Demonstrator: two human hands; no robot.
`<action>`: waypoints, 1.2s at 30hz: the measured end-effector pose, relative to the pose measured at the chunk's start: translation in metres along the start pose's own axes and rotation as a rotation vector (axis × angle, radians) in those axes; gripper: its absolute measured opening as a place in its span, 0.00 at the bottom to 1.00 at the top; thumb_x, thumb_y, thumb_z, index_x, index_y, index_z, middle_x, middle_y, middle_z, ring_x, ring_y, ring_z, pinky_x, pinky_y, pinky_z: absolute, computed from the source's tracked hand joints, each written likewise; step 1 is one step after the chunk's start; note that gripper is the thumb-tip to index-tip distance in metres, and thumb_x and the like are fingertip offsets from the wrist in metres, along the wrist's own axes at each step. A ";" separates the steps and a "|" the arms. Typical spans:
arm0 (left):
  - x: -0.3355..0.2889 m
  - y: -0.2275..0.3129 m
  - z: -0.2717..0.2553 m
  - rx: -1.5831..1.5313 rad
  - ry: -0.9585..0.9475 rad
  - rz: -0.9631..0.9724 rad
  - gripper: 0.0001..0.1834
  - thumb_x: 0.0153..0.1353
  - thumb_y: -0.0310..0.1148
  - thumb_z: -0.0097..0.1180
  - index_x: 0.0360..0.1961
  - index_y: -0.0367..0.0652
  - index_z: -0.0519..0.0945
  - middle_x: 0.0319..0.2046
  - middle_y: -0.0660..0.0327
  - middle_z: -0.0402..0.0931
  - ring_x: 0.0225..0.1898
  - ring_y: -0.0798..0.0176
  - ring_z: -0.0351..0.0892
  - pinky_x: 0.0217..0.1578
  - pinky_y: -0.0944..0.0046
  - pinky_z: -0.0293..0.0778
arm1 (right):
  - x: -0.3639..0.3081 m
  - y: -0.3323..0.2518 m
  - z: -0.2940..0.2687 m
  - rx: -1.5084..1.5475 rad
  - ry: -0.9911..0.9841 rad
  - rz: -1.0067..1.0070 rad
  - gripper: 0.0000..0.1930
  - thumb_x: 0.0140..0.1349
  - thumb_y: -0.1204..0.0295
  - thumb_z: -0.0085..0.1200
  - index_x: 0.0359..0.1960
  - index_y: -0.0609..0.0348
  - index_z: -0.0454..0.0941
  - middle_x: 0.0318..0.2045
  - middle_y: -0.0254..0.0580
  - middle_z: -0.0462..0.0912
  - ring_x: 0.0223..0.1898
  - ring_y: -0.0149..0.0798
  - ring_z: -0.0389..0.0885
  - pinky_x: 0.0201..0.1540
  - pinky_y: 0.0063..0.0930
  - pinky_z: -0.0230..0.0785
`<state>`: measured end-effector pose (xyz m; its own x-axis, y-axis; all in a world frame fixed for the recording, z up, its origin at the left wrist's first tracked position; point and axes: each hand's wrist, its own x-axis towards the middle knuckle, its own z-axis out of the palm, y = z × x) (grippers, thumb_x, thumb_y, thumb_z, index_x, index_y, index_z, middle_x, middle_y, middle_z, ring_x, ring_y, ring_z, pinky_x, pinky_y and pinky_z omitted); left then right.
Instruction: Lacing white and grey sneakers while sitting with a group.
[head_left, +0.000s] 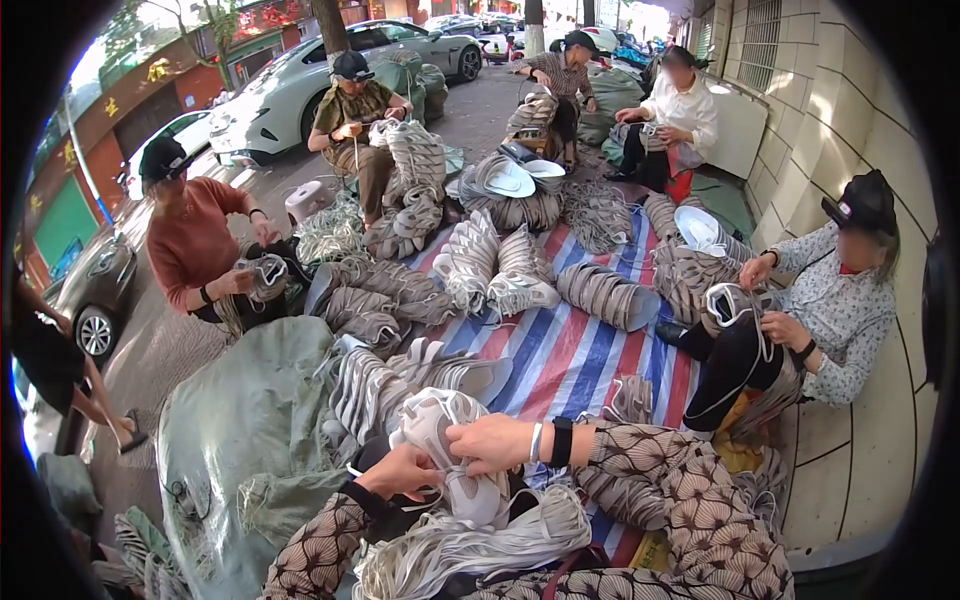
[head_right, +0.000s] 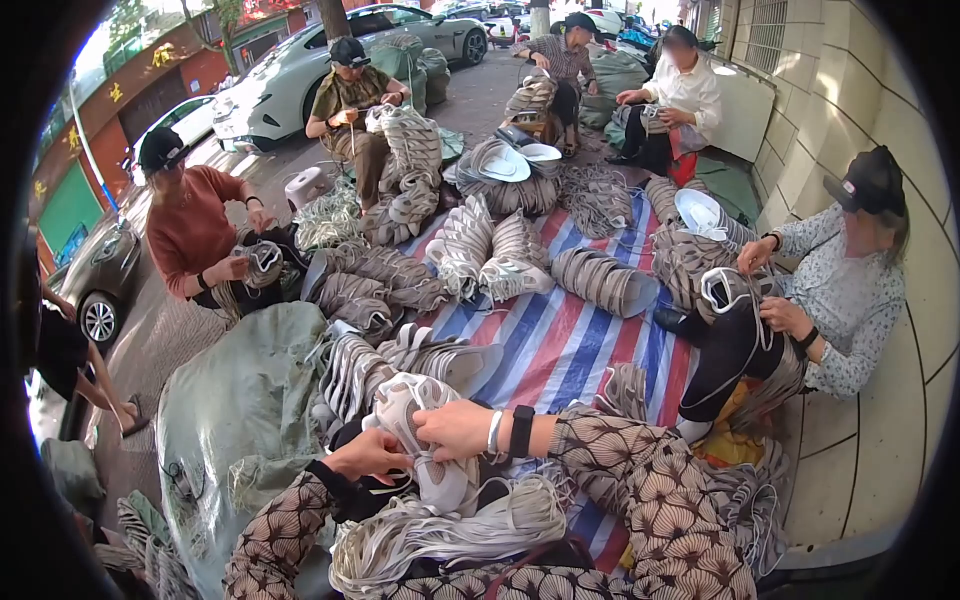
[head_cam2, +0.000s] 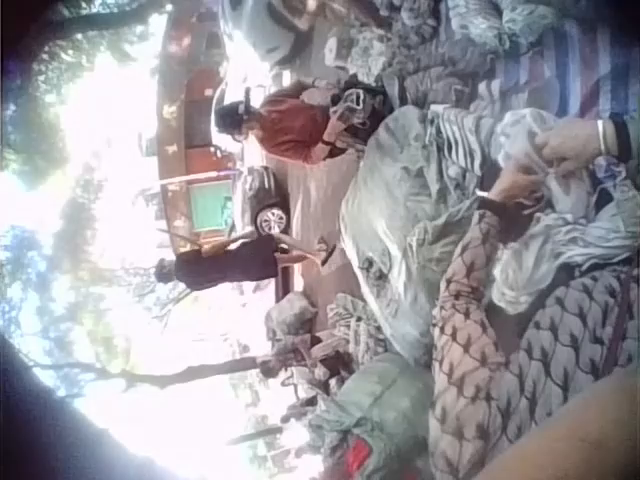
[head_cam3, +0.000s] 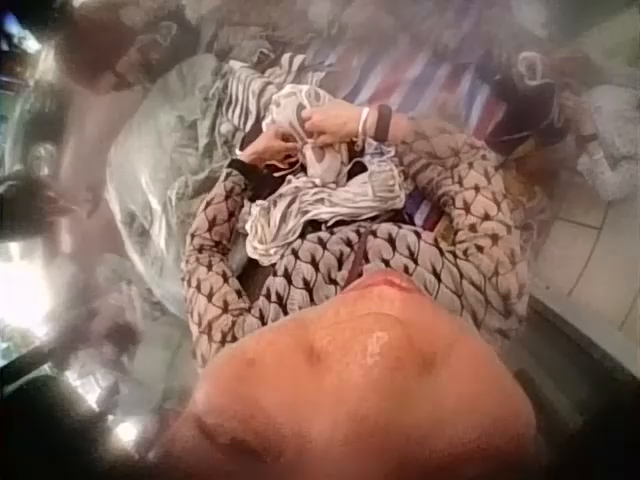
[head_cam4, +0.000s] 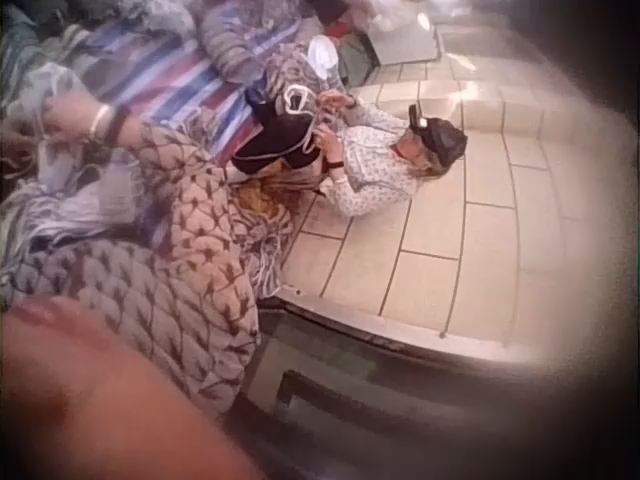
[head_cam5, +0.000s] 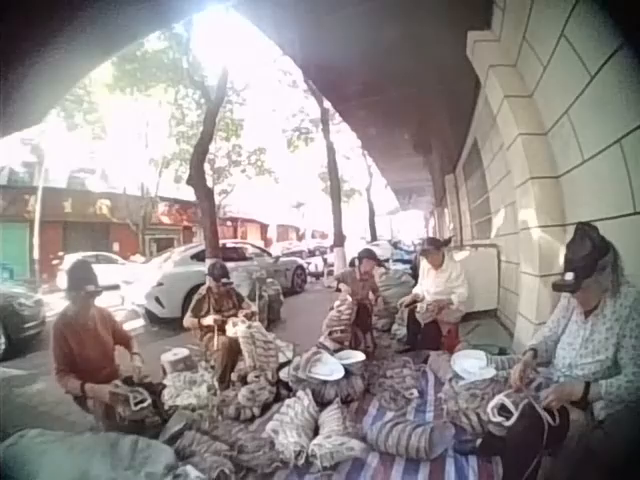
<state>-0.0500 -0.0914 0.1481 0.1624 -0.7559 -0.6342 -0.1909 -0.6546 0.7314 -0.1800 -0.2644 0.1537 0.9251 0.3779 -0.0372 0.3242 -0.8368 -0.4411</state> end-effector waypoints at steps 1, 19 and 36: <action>-0.001 0.002 0.000 -0.001 -0.004 -0.001 0.10 0.58 0.32 0.53 0.30 0.34 0.79 0.20 0.67 0.70 0.22 0.74 0.71 0.26 0.67 0.80 | 0.000 0.001 -0.002 -0.007 0.004 0.001 0.14 0.48 0.65 0.59 0.29 0.61 0.71 0.33 0.43 0.67 0.32 0.48 0.76 0.32 0.40 0.69; 0.001 -0.004 0.001 -0.136 -0.044 -0.053 0.07 0.53 0.31 0.57 0.29 0.38 0.79 0.19 0.67 0.72 0.17 0.72 0.71 0.22 0.68 0.76 | -0.004 -0.005 -0.001 0.013 -0.009 -0.029 0.13 0.49 0.64 0.56 0.27 0.61 0.73 0.32 0.44 0.70 0.32 0.49 0.76 0.33 0.40 0.70; 0.017 0.019 -0.026 0.119 -0.230 -0.194 0.05 0.50 0.27 0.52 0.24 0.36 0.77 0.15 0.68 0.65 0.13 0.74 0.62 0.22 0.62 0.81 | 0.002 -0.007 -0.015 0.068 -0.053 0.012 0.13 0.50 0.65 0.58 0.26 0.62 0.70 0.30 0.43 0.68 0.31 0.48 0.75 0.33 0.38 0.67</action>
<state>-0.0262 -0.1171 0.1579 -0.0134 -0.5882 -0.8086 -0.2922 -0.7711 0.5658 -0.1775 -0.2640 0.1698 0.9166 0.3896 -0.0895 0.2968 -0.8132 -0.5006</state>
